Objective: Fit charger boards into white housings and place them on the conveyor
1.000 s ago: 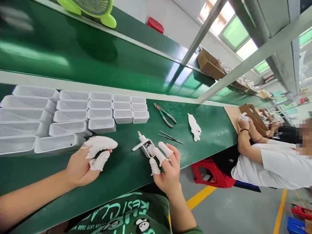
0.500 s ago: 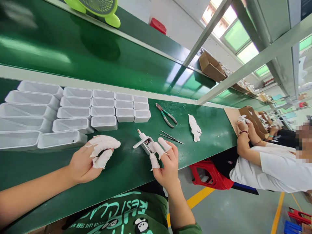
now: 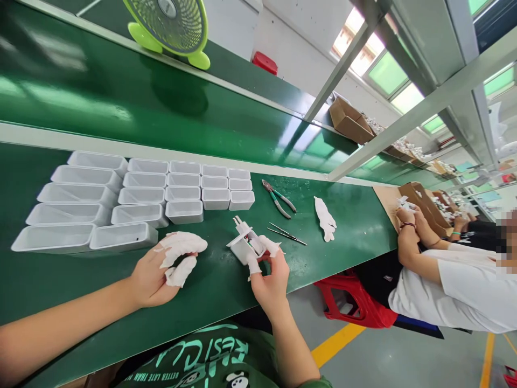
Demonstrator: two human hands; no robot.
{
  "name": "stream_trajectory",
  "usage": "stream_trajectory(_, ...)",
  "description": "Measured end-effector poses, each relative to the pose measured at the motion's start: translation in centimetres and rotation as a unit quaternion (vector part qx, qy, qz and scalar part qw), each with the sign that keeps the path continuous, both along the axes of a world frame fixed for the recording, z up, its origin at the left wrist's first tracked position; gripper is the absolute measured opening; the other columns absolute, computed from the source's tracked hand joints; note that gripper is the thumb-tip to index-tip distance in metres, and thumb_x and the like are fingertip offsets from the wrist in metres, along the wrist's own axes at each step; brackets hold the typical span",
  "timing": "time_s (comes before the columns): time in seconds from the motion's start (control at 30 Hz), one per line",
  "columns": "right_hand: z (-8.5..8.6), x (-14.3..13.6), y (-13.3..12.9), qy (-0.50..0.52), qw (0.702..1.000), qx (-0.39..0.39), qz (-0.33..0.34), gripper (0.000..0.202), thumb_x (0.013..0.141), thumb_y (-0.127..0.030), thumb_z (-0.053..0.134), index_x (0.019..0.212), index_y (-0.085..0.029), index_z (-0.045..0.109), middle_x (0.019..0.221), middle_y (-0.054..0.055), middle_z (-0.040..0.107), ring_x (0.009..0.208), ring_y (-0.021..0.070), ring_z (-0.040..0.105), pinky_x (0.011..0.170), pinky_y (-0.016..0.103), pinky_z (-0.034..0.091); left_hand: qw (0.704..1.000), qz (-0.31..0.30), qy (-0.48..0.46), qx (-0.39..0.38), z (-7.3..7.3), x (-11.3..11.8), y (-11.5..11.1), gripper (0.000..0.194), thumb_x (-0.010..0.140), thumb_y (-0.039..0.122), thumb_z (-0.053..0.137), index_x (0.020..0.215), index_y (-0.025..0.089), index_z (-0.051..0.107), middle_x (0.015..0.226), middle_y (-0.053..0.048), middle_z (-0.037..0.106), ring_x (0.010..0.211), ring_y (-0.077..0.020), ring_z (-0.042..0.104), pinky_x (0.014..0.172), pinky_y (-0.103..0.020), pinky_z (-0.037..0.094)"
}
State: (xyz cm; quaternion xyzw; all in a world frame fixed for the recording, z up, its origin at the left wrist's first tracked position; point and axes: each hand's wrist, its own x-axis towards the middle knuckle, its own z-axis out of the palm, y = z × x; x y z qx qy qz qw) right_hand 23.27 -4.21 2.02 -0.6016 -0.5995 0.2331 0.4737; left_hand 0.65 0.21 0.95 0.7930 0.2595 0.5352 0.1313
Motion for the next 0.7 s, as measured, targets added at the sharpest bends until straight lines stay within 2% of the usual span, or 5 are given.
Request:
stream_trajectory(0.07,1.0,-0.7,-0.3,0.208,0.974,-0.095,0.004,0.036,0.083,-0.038,0.074,0.116,-0.024,0.067,0.105,0.007,0.075,0.079,0.0191,0.070,0.065,0.031,0.059,0.998,-0.020,0.009,0.059,0.0,0.1,-0.2,0.036,0.092,0.010,0.041,0.126,0.019,0.052,0.096,-0.008,0.064,0.100,-0.0231,0.065,0.076,-0.039,0.059)
stream_trajectory(0.13,2.3,-1.6,-0.6,0.374,0.911,-0.170,0.029,0.040,0.078,-0.047,0.079,0.110,-0.025,0.070,0.097,0.004,0.075,0.070,0.0161,0.067,0.062,0.029,0.057,0.992,-0.040,0.022,0.121,-0.4,0.3,-0.5,0.031,0.091,0.013,0.046,0.119,0.021,0.055,0.103,-0.008,0.065,0.116,-0.0262,0.062,0.086,-0.043,0.060)
stream_trajectory(0.27,4.4,-3.4,-1.2,0.501,0.828,-0.242,0.068,0.038,0.071,-0.051,0.086,0.095,-0.025,0.074,0.083,-0.001,0.073,0.065,0.0117,0.065,0.065,0.023,0.057,0.990,-0.085,0.059,0.092,-1.4,0.3,-1.0,0.038,0.084,0.017,0.057,0.122,0.018,0.055,0.119,-0.013,0.066,0.125,-0.0307,0.058,0.097,-0.047,0.058)
stream_trajectory(0.57,5.3,-4.5,-0.8,0.482,0.825,-0.272,0.118,0.039,0.072,-0.055,0.080,0.094,-0.024,0.070,0.087,0.002,0.075,0.066,0.0171,0.068,0.060,0.032,0.063,0.990,-0.077,0.088,0.074,-1.8,-0.3,-1.0,0.037,0.084,0.017,0.053,0.120,0.026,0.058,0.099,-0.005,0.073,0.105,-0.0283,0.069,0.096,-0.051,0.057)
stream_trajectory(0.7,5.4,-4.4,-0.8,0.475,0.825,-0.279,0.126,0.040,0.076,-0.056,0.076,0.098,-0.023,0.068,0.090,0.004,0.075,0.065,0.0165,0.067,0.062,0.033,0.064,0.990,-0.060,0.076,0.100,-2.3,-0.2,-1.2,0.040,0.085,0.021,0.053,0.125,0.025,0.057,0.108,-0.008,0.071,0.111,-0.0288,0.066,0.094,-0.049,0.058)
